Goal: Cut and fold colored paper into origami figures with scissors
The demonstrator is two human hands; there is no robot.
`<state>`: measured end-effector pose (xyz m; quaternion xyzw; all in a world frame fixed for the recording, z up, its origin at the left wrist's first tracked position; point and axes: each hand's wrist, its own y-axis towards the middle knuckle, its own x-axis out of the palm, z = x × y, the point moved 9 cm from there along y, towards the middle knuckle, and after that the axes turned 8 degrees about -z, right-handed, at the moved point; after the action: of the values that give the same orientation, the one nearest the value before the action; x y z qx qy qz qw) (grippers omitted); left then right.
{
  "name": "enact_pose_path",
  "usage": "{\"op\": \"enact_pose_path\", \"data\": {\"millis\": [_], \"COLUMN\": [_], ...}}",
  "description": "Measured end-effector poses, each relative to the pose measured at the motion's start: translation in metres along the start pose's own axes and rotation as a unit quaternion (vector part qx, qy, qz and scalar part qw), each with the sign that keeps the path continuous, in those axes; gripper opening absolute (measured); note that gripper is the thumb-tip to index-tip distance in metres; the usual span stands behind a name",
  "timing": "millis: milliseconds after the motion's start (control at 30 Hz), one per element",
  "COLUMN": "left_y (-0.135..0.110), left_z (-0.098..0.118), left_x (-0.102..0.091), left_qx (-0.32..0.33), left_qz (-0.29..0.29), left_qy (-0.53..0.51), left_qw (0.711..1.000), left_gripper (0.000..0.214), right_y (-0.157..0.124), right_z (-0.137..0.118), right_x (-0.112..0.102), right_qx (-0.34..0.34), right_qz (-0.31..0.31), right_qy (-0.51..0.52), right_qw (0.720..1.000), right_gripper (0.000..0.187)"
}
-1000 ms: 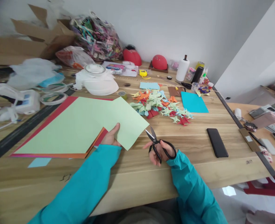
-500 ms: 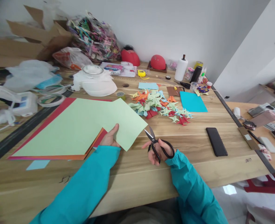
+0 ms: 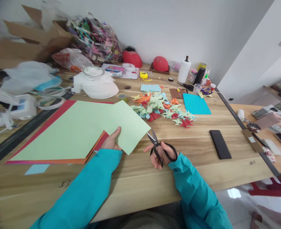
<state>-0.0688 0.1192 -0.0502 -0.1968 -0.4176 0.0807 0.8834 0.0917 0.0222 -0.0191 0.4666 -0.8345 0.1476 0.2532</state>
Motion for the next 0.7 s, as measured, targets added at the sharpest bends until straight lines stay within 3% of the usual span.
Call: {"op": "enact_pose_path", "data": {"millis": [333,533,700], "left_y": [0.0,-0.006,-0.006], "left_z": [0.007,0.026,0.029], "left_x": [-0.002,0.007,0.006], "left_qx": [0.031,0.106,0.109], "left_qz": [-0.015,-0.026,-0.014], "left_qy": [0.049,0.107,0.142], "left_qw": [0.998,0.988,0.984], "left_gripper": [0.036,0.043,0.041], "right_y": [0.0,0.0,0.001], "right_z": [-0.001,-0.004,-0.008], "right_x": [-0.01,-0.024,-0.026], "right_qx": [-0.003,-0.047,-0.053], "right_qz": [0.065,0.107,0.12], "right_qy": [-0.003,-0.031,-0.067], "right_qw": [0.998,0.993,0.989], "right_gripper": [0.094,0.085,0.088]}}
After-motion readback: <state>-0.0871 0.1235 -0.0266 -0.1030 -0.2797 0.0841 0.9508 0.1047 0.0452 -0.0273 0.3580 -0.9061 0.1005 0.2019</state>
